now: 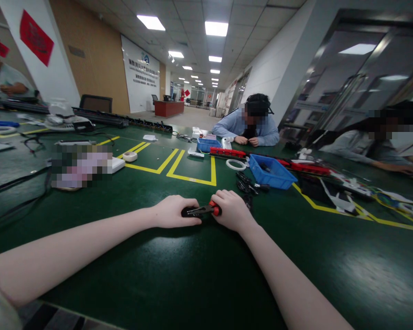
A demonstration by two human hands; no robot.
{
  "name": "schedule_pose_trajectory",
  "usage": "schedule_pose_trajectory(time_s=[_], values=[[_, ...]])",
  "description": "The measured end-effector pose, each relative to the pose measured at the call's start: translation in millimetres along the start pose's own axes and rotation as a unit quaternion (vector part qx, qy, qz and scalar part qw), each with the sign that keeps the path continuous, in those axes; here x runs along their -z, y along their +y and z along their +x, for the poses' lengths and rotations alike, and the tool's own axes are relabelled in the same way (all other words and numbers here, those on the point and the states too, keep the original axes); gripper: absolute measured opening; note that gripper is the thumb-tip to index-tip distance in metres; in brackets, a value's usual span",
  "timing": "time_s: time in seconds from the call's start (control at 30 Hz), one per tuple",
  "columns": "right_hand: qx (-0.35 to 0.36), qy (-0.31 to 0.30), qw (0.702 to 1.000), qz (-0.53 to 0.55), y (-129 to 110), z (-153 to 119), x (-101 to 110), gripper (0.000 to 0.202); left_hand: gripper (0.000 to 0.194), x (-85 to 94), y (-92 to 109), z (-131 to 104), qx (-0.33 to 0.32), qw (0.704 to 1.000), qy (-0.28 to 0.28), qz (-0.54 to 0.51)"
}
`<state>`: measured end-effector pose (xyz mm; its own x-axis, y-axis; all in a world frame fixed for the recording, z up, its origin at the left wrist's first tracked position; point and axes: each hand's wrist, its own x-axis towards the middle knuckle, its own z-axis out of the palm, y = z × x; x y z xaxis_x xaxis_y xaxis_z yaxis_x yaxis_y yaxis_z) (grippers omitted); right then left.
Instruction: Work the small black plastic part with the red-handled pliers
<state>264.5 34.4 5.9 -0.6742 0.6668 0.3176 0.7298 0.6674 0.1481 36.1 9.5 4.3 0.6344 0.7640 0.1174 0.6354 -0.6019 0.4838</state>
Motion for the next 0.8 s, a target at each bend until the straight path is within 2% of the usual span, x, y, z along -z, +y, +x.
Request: schedule_pose_trajectory(time_s=[0.3, 0.6, 0.8], values=[[0.0, -0.014, 1.0, 0.001, 2, 0, 0, 0.006, 0.032, 1.6, -1, 0, -0.005, 1.0, -0.004, -0.013], [-0.005, -0.022, 1.0, 0.01, 1, -1, 4, 0.006, 0.038, 12.6, -3, -3, -0.051, 0.994, -0.054, -0.082], [-0.01, -0.02, 1.0, 0.012, 0, -1, 4, 0.005, 0.038, 8.8, -3, -2, -0.043, 0.997, -0.041, -0.05]])
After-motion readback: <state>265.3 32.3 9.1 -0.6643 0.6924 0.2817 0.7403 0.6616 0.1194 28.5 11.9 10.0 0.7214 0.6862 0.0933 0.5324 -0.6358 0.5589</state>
